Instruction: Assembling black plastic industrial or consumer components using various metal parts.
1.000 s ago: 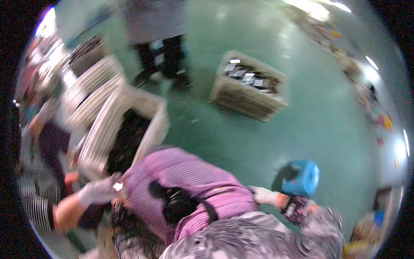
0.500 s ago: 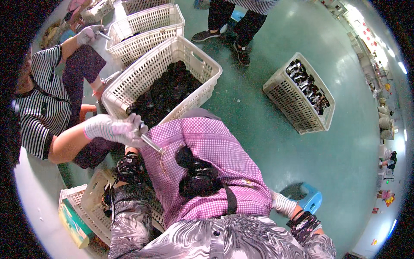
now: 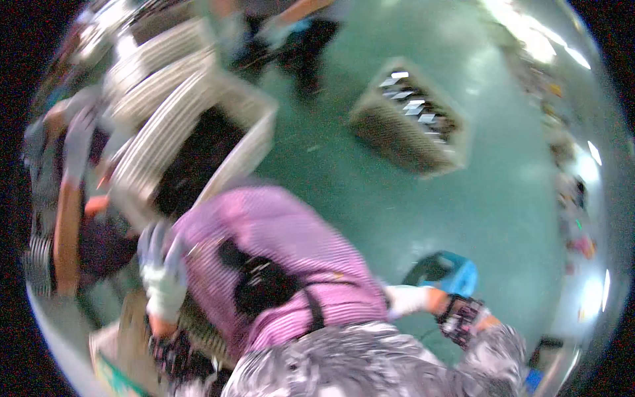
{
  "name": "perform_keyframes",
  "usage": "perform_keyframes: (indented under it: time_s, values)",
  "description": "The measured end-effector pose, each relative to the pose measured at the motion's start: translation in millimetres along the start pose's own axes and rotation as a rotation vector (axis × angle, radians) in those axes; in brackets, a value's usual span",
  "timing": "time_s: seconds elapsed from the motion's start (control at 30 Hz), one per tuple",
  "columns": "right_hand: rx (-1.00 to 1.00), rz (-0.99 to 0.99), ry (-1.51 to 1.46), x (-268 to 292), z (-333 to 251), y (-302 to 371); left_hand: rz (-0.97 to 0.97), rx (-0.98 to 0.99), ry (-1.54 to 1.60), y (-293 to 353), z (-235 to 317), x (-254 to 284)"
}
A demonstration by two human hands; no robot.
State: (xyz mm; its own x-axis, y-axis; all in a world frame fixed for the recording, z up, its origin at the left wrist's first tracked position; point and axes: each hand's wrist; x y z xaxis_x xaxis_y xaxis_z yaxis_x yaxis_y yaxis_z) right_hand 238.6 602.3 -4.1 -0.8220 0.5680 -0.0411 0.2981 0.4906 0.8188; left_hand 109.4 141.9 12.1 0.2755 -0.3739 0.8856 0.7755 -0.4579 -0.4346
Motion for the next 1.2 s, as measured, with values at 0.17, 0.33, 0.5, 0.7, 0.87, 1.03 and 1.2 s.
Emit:
perform_keyframes:
  time_s: [0.17,0.33,0.5,0.7,0.87,1.03,1.2]
  values:
    - [-0.204,0.171,0.304,-14,-33,6,-0.238,-0.108,-0.107,7,16,29]
    - [-0.207,0.339,0.178,-34,-14,14,-0.121,-0.122,0.033,0,16,12]
    - [-0.060,0.437,0.159,-37,-2,5,-0.100,-0.158,0.071,-5,16,20]
    - [0.089,0.279,0.118,-16,8,-3,-0.044,-0.155,0.081,-16,22,34]
    - [-0.097,0.268,-0.067,8,16,-10,0.056,-0.090,0.047,-11,34,46]
    - [0.343,0.914,-0.070,10,-79,-10,0.259,0.232,0.352,-9,84,45]
    - [0.746,0.727,0.049,-22,-159,-21,0.021,0.174,0.774,-31,133,40]
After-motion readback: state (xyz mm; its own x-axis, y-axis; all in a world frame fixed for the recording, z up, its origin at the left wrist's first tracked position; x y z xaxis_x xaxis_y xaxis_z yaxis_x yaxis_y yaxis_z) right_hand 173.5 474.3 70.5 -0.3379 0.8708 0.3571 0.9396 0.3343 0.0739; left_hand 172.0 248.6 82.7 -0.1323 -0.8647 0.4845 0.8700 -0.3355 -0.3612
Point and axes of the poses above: each hand's wrist, its own y-axis away from the middle knuckle, its own x-axis out of the back of the hand, z = x × y, and after that the axes turned 7 degrees about -x, right-handed
